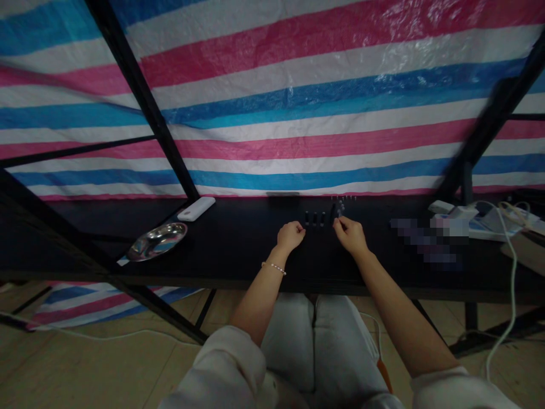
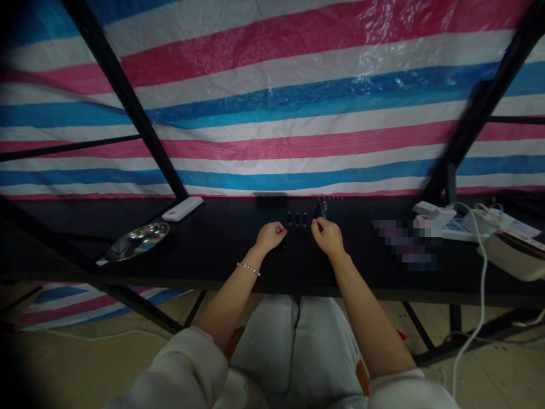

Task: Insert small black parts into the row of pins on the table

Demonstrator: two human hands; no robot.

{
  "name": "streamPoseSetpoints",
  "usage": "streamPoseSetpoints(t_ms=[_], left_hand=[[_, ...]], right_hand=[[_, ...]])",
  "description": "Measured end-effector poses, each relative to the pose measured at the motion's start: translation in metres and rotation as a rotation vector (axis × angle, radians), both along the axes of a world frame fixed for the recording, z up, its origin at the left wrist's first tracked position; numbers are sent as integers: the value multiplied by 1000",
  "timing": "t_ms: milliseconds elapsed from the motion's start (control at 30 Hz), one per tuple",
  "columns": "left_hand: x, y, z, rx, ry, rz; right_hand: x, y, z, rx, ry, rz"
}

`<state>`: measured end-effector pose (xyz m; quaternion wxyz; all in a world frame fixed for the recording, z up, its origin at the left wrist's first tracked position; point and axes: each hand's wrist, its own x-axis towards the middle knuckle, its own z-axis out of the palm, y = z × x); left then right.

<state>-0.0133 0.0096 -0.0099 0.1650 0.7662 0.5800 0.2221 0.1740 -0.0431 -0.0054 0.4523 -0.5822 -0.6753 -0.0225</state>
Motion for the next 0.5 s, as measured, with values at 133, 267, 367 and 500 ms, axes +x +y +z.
streamPoseSetpoints(t_ms=[133, 267, 367, 500], left_hand=[[0, -2, 3, -6, -1, 2], [0, -3, 4, -22, -2, -3], [0, -4, 5, -24, 0, -3], [0, -3, 3, -10, -5, -9]], right_hand=[[0, 0, 1, -2, -24, -9], [1, 2, -1, -77, -73, -146], [4, 6, -5, -251, -83, -355], [8, 12, -12, -397, -68, -453]])
